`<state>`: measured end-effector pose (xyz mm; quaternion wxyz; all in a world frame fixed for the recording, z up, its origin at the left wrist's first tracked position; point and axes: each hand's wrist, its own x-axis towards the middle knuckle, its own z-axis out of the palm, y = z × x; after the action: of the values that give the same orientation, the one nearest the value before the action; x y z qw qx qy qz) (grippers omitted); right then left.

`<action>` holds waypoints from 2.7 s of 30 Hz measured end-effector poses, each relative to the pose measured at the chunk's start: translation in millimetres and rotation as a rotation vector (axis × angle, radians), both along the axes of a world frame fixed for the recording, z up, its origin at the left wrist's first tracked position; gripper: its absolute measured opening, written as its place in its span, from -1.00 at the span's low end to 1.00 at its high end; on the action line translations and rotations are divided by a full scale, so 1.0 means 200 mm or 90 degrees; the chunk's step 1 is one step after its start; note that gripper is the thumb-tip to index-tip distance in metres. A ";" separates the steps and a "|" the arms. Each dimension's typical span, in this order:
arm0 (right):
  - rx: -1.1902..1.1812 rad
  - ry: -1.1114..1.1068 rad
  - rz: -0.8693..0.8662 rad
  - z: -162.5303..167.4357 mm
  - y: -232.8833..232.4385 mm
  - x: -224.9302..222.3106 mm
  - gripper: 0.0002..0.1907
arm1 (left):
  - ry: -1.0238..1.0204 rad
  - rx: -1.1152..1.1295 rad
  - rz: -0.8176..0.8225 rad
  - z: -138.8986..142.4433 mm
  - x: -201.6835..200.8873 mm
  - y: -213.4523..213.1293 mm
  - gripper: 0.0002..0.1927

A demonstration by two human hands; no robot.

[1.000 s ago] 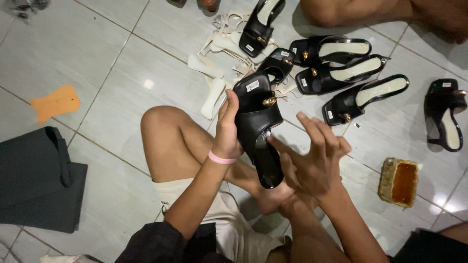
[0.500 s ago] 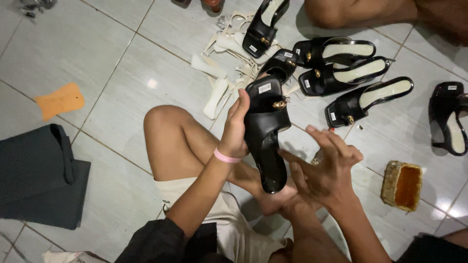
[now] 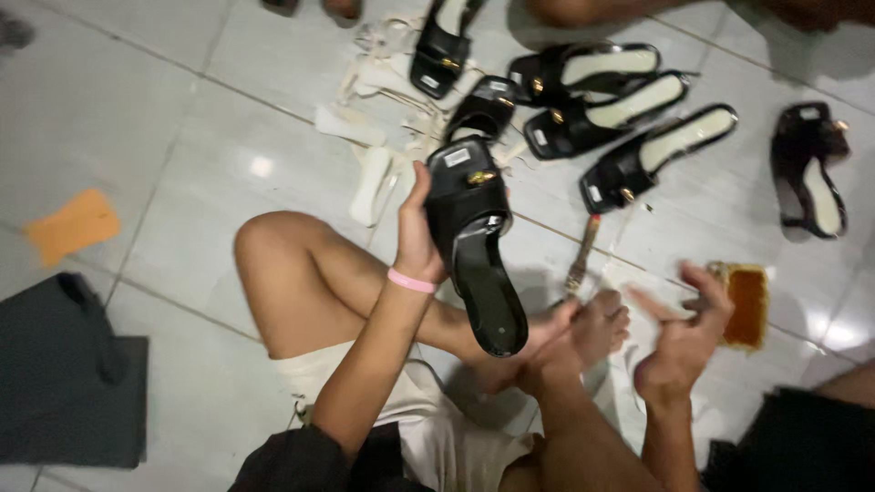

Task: The person sits on the floor and wipes the insoles of black slide sandals using a small container of brown liquid. They handle multiple sandals one at a time, dipping a finger into the liquid and rubbing the interior surfaces.

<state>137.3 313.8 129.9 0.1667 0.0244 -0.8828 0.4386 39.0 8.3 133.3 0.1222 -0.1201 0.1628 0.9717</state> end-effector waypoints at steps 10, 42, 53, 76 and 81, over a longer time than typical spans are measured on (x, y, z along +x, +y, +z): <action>0.195 -0.332 -0.563 -0.63 0.79 0.28 -0.42 | -0.126 0.031 -0.088 -0.23 0.17 0.43 -0.24; -0.230 -0.193 -0.559 -0.59 0.94 0.59 -0.36 | -0.154 0.073 -0.261 -0.16 0.28 0.65 -0.23; -0.166 0.008 -0.245 0.04 0.29 0.45 -0.36 | -0.115 0.044 -0.214 -0.12 0.24 0.74 -0.33; 0.432 -0.115 0.023 0.21 -0.11 0.22 -0.63 | -0.120 0.043 -0.231 -0.05 0.26 0.69 -0.26; 0.370 -0.113 0.058 0.23 -0.08 0.20 -0.68 | -0.080 0.034 -0.234 -0.03 0.26 0.68 -0.25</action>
<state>176.8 297.0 176.9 0.0555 0.0721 -0.9804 0.1750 90.4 143.8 127.5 0.3107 -0.1452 0.1486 0.9275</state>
